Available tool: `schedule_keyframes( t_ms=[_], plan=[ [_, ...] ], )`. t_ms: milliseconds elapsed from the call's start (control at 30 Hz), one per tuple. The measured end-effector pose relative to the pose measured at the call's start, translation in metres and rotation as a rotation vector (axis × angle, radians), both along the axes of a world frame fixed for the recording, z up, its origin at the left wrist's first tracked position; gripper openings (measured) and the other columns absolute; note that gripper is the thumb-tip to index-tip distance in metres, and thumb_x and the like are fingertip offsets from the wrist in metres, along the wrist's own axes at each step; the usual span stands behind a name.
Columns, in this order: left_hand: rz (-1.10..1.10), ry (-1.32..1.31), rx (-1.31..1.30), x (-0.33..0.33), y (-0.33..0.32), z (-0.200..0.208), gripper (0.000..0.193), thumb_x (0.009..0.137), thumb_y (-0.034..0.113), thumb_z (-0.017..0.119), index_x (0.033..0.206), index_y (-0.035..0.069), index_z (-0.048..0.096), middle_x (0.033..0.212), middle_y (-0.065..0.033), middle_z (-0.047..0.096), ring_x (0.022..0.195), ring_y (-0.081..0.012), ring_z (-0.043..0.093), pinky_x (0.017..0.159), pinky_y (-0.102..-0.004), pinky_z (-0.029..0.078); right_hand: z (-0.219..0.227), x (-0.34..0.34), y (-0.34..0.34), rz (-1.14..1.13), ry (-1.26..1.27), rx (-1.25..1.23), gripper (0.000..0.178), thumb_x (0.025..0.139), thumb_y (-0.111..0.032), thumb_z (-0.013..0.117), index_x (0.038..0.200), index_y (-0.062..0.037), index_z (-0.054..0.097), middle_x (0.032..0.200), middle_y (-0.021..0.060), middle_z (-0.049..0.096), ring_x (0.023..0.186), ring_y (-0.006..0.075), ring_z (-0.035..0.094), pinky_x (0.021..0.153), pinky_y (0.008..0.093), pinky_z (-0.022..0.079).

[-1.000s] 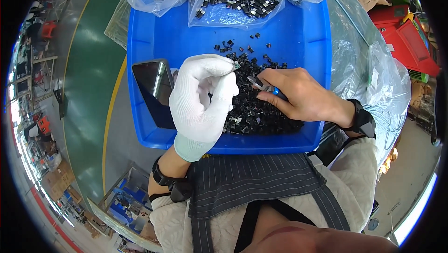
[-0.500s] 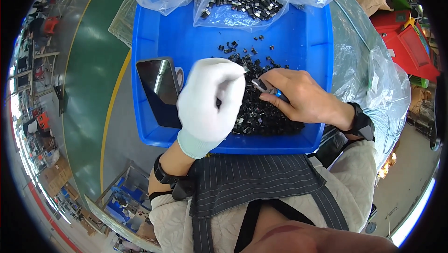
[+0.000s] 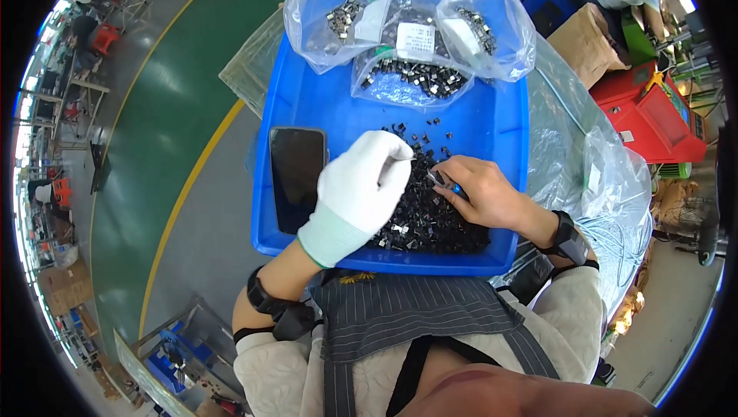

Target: The person picks up small components from a blue tray, trims them using pliers, and drops them back into the tray, repeating the process several times.

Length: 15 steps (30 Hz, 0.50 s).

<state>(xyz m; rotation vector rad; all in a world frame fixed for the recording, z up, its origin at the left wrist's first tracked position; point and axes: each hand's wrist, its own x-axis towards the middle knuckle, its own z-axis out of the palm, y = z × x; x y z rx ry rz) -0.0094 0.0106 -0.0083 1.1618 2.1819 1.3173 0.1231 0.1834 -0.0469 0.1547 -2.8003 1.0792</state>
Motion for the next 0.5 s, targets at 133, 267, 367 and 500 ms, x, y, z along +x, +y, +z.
schedule_keyframes(
  t_ms=[133,267,367,500],
  plan=[
    [-0.055,0.063,0.042,-0.027,0.009,0.012,0.005,0.085,0.004,0.061,0.09,0.004,0.059,0.078,-0.0026,0.06,0.066,-0.0066,0.058,0.062,-0.0222,0.046,-0.009,-0.003,0.004,-0.112,0.043,0.0,0.017,0.083,-0.003,0.063,0.099,-0.0008,0.057,0.083,0.0132,0.06,0.073,0.0313,0.061,0.063,0.0379,0.048],
    [-0.115,0.124,0.06,-0.058,0.047,0.014,0.009,0.083,0.009,0.061,0.091,0.008,0.057,0.082,-0.0092,0.061,0.069,-0.0235,0.063,0.062,-0.0325,0.049,-0.014,-0.014,0.011,-0.252,0.136,0.034,0.013,0.085,-0.002,0.06,0.098,-0.0013,0.057,0.084,0.0134,0.061,0.074,0.031,0.061,0.065,0.037,0.049],
    [-0.243,0.209,0.121,-0.073,0.088,0.006,0.008,0.083,0.013,0.059,0.091,0.01,0.057,0.084,-0.0109,0.062,0.073,-0.0265,0.063,0.065,-0.0372,0.049,-0.017,-0.013,0.016,-0.462,0.206,-0.019,0.012,0.085,-0.002,0.059,0.097,-0.0013,0.058,0.082,0.0137,0.06,0.074,0.0307,0.061,0.065,0.0368,0.049],
    [-0.339,0.405,0.186,-0.092,0.161,0.009,0.01,0.084,0.018,0.056,0.092,0.013,0.059,0.086,-0.0125,0.063,0.079,-0.0308,0.063,0.07,-0.0436,0.049,-0.015,-0.01,0.017,-0.584,0.265,0.111,0.019,0.08,-0.003,0.062,0.097,-0.0012,0.055,0.082,0.0156,0.057,0.077,0.0356,0.059,0.065,0.0401,0.048]
  ],
)
